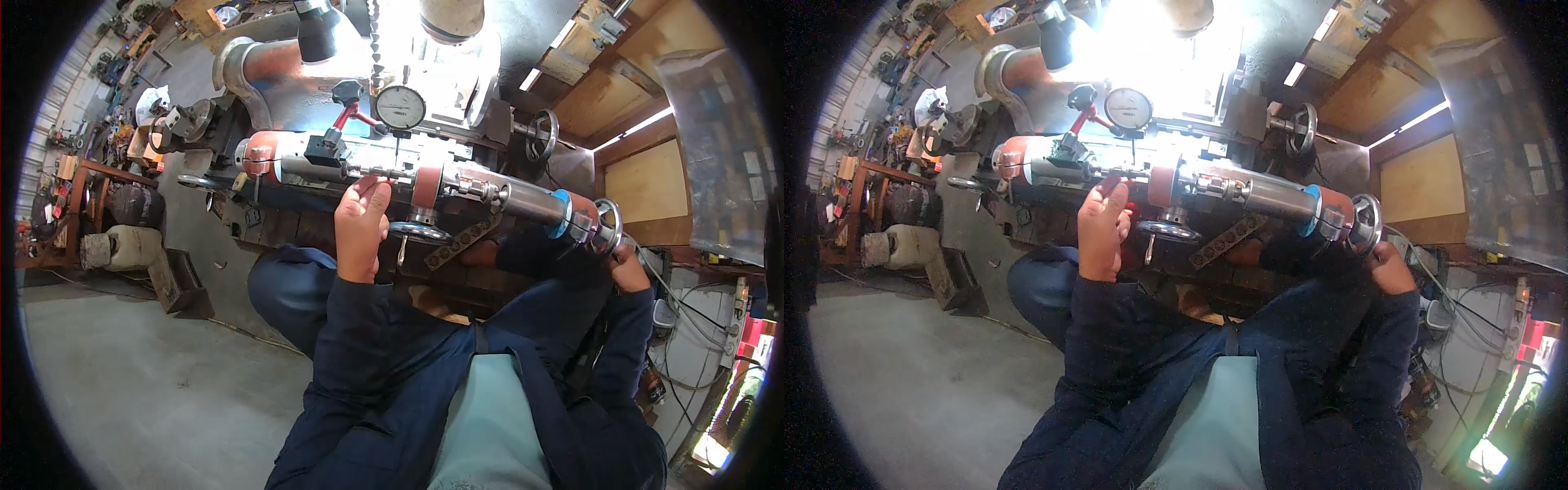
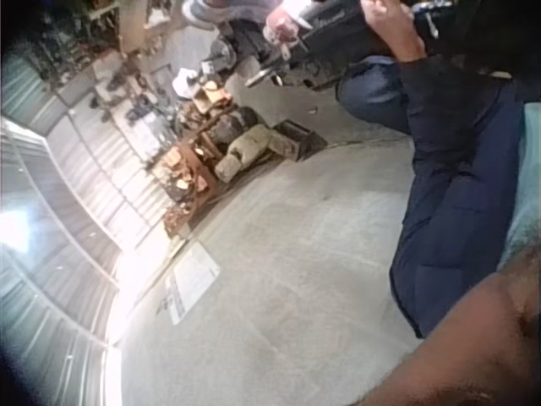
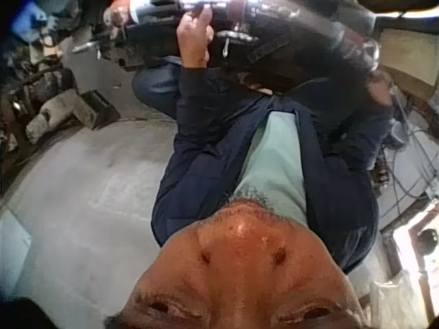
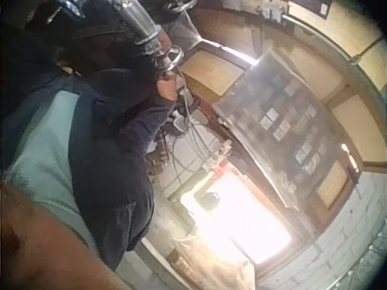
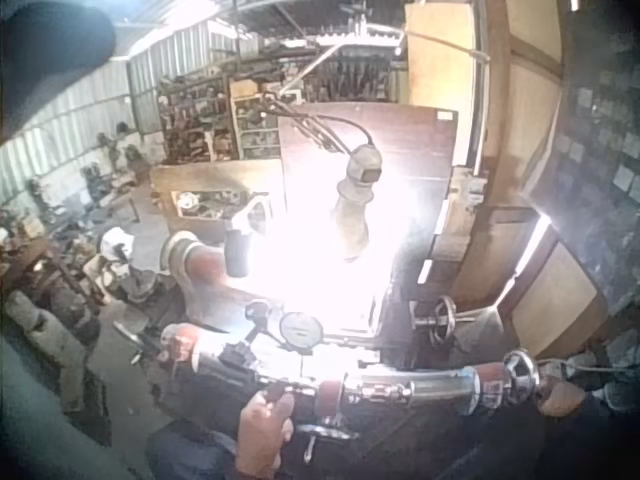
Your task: The person measures a metal part in a machine using a dial indicator, rotating the part by hand and wiping it with a cloth.
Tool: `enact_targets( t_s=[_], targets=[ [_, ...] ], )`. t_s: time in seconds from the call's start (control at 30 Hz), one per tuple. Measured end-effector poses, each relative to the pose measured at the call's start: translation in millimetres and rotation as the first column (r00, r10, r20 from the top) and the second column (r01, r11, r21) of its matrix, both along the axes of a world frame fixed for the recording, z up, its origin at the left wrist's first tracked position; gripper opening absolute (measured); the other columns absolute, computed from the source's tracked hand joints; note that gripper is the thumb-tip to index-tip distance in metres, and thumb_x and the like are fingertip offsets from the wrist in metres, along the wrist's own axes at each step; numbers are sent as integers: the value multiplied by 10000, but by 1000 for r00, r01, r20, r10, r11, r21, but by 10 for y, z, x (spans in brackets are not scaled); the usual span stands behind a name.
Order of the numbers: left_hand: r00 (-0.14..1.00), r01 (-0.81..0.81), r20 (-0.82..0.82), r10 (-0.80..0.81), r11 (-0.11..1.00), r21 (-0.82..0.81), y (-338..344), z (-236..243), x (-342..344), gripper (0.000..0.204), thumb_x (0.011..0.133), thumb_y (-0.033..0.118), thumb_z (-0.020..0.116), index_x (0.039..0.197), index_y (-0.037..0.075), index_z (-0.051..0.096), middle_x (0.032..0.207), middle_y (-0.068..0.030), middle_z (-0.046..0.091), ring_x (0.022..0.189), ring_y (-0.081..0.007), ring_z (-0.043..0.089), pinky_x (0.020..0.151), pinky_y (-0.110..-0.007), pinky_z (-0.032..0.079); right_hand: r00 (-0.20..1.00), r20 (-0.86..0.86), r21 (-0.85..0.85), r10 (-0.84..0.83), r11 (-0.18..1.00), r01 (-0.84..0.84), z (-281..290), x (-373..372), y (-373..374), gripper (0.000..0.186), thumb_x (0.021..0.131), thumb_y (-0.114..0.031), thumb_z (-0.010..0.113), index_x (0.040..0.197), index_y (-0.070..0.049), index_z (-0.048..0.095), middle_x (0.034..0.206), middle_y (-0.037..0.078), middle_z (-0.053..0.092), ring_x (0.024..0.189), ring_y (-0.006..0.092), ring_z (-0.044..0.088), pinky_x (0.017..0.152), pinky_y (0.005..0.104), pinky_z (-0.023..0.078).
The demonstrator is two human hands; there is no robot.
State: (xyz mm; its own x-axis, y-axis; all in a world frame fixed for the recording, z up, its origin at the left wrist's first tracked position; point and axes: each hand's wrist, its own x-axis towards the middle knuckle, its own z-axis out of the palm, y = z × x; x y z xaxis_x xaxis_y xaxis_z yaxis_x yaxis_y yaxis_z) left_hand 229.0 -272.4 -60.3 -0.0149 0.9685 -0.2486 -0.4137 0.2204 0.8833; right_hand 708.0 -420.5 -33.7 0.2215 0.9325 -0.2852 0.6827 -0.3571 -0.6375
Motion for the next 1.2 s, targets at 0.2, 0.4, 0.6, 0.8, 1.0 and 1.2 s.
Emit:
enact_targets(
  t_s=[0.2,0.4,0.6,0.8,1.0,1.2],
  targets=[
    [997,20,77,-26,997,78,45,-60,91,388,954,174,673,1228,-23,482,913,-14,559,552,-26,425,462,-185,338,994,-101,-48,35,998,-39,344,93,12,199,934,-98,610,1109,-14,654,914,43,632,857,149,573,800,308,464],
    [976,102,181,-123,987,124,135,-325,205,418,926,213,722,1215,20,489,916,25,560,582,-7,412,467,-170,326,945,324,347,-47,935,-72,1252,-409,344,366,967,-102,551,1322,-9,552,1135,83,574,964,171,553,903,295,437],
    [1000,-14,-3,14,1000,13,148,-159,201,293,916,192,734,1114,49,572,767,74,550,536,28,355,443,-179,233,961,159,430,228,860,-275,1417,-1559,1179,236,947,-28,525,1172,-61,588,840,85,627,785,177,616,730,328,491],
    [978,178,104,-180,984,25,251,-85,90,300,887,65,701,1159,23,584,854,33,623,540,33,384,434,-169,243,904,25,490,426,783,-383,935,-2143,1637,79,954,-79,588,994,-28,544,818,137,621,752,255,628,705,360,486],
    [921,260,265,-287,957,130,283,-244,13,445,855,33,697,1277,19,555,1063,-15,672,555,22,406,450,-155,272,846,-23,489,533,744,-456,547,-2355,1789,71,914,-33,614,962,20,613,886,176,642,829,279,631,769,351,489],
    [915,290,252,-316,947,136,301,-230,-16,485,848,35,702,1308,20,548,1052,0,661,569,13,419,463,-161,289,791,111,544,602,629,-555,415,-2420,1885,108,803,14,679,909,4,663,865,173,659,853,335,642,760,393,513]
  ],
)
